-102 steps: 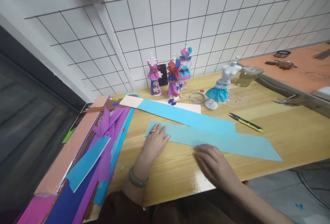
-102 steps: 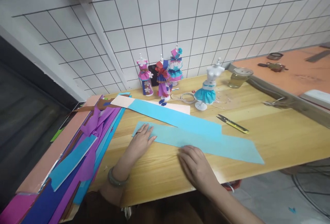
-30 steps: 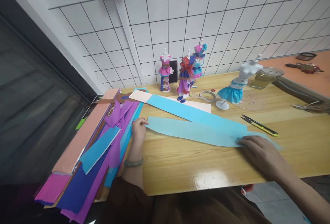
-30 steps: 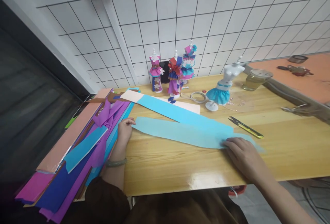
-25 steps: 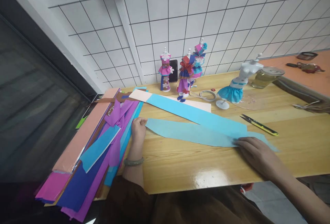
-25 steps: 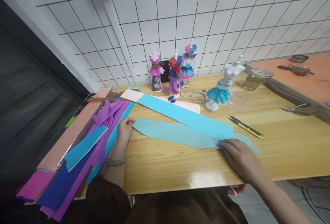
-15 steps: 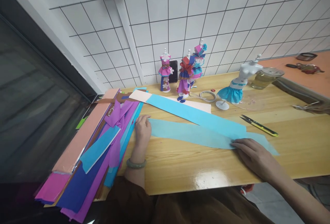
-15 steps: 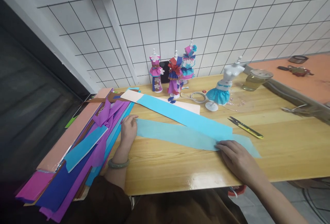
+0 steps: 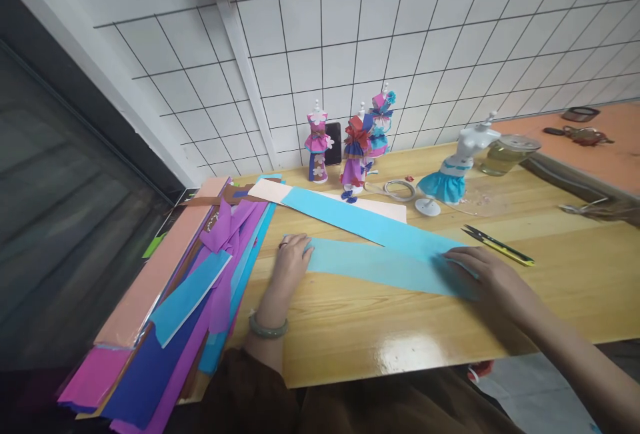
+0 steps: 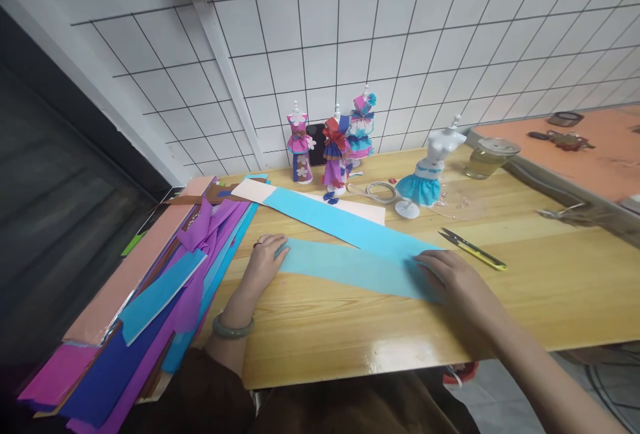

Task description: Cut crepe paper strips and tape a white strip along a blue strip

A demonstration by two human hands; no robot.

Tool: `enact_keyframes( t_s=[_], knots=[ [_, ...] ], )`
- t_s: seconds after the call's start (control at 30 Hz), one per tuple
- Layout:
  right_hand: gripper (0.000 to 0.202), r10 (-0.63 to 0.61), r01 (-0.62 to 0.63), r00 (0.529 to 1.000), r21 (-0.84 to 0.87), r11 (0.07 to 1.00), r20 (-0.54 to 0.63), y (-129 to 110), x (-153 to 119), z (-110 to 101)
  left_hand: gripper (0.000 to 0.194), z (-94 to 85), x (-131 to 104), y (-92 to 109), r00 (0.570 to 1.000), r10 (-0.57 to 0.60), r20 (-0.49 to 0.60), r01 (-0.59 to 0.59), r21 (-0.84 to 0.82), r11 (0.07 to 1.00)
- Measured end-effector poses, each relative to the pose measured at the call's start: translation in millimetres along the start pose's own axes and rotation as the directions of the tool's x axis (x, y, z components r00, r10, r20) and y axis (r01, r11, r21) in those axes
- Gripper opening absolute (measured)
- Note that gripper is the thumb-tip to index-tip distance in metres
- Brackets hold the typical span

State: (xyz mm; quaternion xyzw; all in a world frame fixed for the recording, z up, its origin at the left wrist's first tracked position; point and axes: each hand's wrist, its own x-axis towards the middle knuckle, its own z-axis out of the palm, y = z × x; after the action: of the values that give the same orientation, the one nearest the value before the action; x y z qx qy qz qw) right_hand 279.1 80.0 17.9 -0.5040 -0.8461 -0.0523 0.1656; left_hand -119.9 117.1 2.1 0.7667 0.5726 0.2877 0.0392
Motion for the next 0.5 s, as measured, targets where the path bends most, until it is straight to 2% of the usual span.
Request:
enact_keyframes(
  t_s=[0.1, 0.2, 0.37, 0.5],
  knots=[
    [0.034, -0.020, 0.023, 0.998, -0.044, 0.999, 0.063, 5, 11, 6, 0.025, -1.4, 1, -2, 0.998, -0.057, -0.030, 0.058, 0.042, 0.997],
    [0.036, -0.050, 0.056, 0.992, -0.047, 0.997, 0.113, 10, 16, 14, 0.028, -3.9, 1, -7, 0.980, -0.179, -0.082, 0.187, 0.096, 0.978],
    [0.033, -0.067, 0.072, 0.987, -0.025, 0.997, 0.143, 14, 16, 16, 0.029, -11.1, -2, -19, 0.895, -0.395, -0.206, 0.433, 0.198, 0.879],
    [0.030, -0.097, 0.101, 0.986, -0.027, 0.995, 0.133, 13, 16, 13, 0.025, -14.2, -4, -20, 0.857, -0.476, -0.200, 0.513, 0.236, 0.825]
  ],
)
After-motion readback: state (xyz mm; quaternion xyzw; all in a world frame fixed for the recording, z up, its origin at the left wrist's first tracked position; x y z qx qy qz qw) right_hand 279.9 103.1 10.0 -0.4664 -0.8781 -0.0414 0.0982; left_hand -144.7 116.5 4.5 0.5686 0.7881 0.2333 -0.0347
